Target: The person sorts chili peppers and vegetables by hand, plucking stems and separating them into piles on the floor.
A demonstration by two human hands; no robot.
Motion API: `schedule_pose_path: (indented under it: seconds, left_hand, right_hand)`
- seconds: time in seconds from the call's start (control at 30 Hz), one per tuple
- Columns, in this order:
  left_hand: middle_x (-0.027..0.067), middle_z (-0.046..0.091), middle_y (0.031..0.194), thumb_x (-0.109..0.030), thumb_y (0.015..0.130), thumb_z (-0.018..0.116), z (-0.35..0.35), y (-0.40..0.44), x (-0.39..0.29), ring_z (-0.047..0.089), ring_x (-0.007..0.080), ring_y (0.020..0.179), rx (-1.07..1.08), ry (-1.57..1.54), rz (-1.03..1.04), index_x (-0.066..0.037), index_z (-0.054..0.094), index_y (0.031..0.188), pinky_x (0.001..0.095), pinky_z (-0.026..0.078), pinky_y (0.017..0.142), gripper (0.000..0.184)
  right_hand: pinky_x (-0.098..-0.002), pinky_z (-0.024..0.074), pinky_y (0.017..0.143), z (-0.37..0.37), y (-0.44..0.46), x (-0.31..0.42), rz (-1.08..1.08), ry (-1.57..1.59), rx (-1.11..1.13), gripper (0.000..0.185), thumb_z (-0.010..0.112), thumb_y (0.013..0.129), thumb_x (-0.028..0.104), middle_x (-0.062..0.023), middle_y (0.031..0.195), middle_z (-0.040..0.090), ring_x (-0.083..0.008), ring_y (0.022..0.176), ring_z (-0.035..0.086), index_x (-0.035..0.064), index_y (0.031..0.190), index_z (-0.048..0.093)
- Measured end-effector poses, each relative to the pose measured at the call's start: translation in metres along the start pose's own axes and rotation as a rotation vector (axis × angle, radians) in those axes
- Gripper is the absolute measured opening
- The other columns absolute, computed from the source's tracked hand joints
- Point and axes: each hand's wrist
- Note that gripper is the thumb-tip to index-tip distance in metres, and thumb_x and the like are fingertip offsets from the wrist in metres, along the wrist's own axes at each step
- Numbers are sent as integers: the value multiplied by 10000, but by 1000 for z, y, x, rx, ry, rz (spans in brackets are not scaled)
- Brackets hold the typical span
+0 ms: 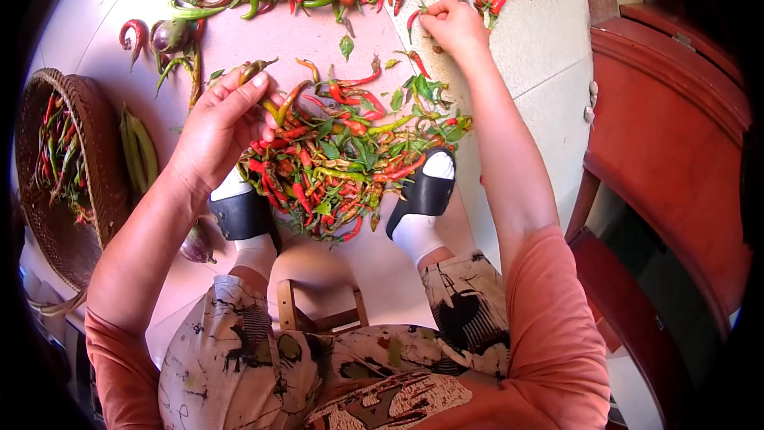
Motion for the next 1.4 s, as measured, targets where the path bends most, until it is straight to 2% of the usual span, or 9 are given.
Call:
schedule_pose_path:
  seconds: [0.13, 0.33, 0.57, 0.83, 1.07, 1.13, 1.27, 1.33, 1.4]
  left_hand:
    - [46, 623, 825, -201, 942, 506, -2, 1, -1, 561, 94, 604, 17, -19, 28, -55, 557, 899, 224, 481, 559, 160]
    - [41, 616, 814, -202, 942, 504, -2, 0, -2, 562, 92, 614, 2, -8, 33, -51, 561, 879, 225, 483, 565, 173]
    - [38, 611, 815, -205, 941, 507, 0, 1, -2, 563, 87, 630, 13, 19, 29, -53, 559, 877, 221, 482, 562, 174]
    - [40, 611, 828, -196, 941, 506, 1, 0, -1, 567, 91, 634, -12, 9, 38, -61, 549, 893, 229, 484, 566, 150]
    - [38, 610, 829, -194, 940, 507, -2, 1, 1, 568, 93, 637, 4, 7, 35, -59, 551, 898, 230, 481, 566, 148]
    - [37, 611, 829, -196, 939, 508, -2, 2, 0, 567, 92, 637, 10, 10, 41, -59, 553, 897, 231, 479, 566, 151]
    - [37, 614, 826, -202, 937, 514, 0, 0, -1, 565, 91, 635, 0, 13, 34, -56, 560, 887, 232, 474, 570, 161]
    - [38, 617, 825, -204, 936, 517, 0, 0, -1, 565, 91, 635, -6, 5, 34, -55, 563, 885, 232, 474, 573, 164]
    - [42, 626, 831, -208, 933, 523, -4, 2, 1, 565, 89, 632, 39, 2, 24, -50, 566, 906, 232, 478, 577, 166]
  right_hand:
    - [-224, 438, 504, -19, -2, -14, 255, 816, 313, 260, 687, 777, 152, -43, 768, 650, -69, 578, 534, 22, 996, 634]
    - [-182, 408, 489, -24, -8, -20, 319, 1370, 452, 200, 600, 856, 55, -40, 852, 645, -54, 576, 515, 10, 1050, 581]
    - [-176, 413, 517, -24, -16, -18, 317, 1351, 414, 121, 616, 849, 52, -31, 864, 635, -55, 613, 509, 37, 965, 587]
    - [-191, 408, 538, -23, -21, -30, 78, 1504, 669, 98, 600, 862, 69, -14, 817, 597, -70, 657, 530, 52, 954, 573]
    - [-204, 447, 579, -20, -14, -13, 199, 1078, 490, 184, 602, 831, 120, -46, 857, 632, -86, 643, 547, 28, 990, 589]
    - [-257, 487, 622, -7, -10, 3, 46, 284, 315, 207, 645, 796, 191, -73, 837, 665, -121, 668, 598, 25, 919, 631]
    - [-352, 496, 681, 16, -16, 24, -103, -91, 67, 274, 692, 744, 284, -83, 739, 667, -192, 716, 638, 24, 823, 659]
    - [-344, 495, 654, 17, -16, 26, -98, -104, 51, 273, 707, 734, 285, -78, 712, 665, -179, 685, 633, 30, 819, 662]
    - [-348, 499, 614, 5, -16, 24, -6, 107, 389, 286, 686, 743, 295, -127, 733, 656, -228, 683, 640, 27, 836, 654]
Point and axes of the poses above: each hand's wrist, its own y-axis towards the middle knuckle, its own z-axis out of the palm, x = y × z
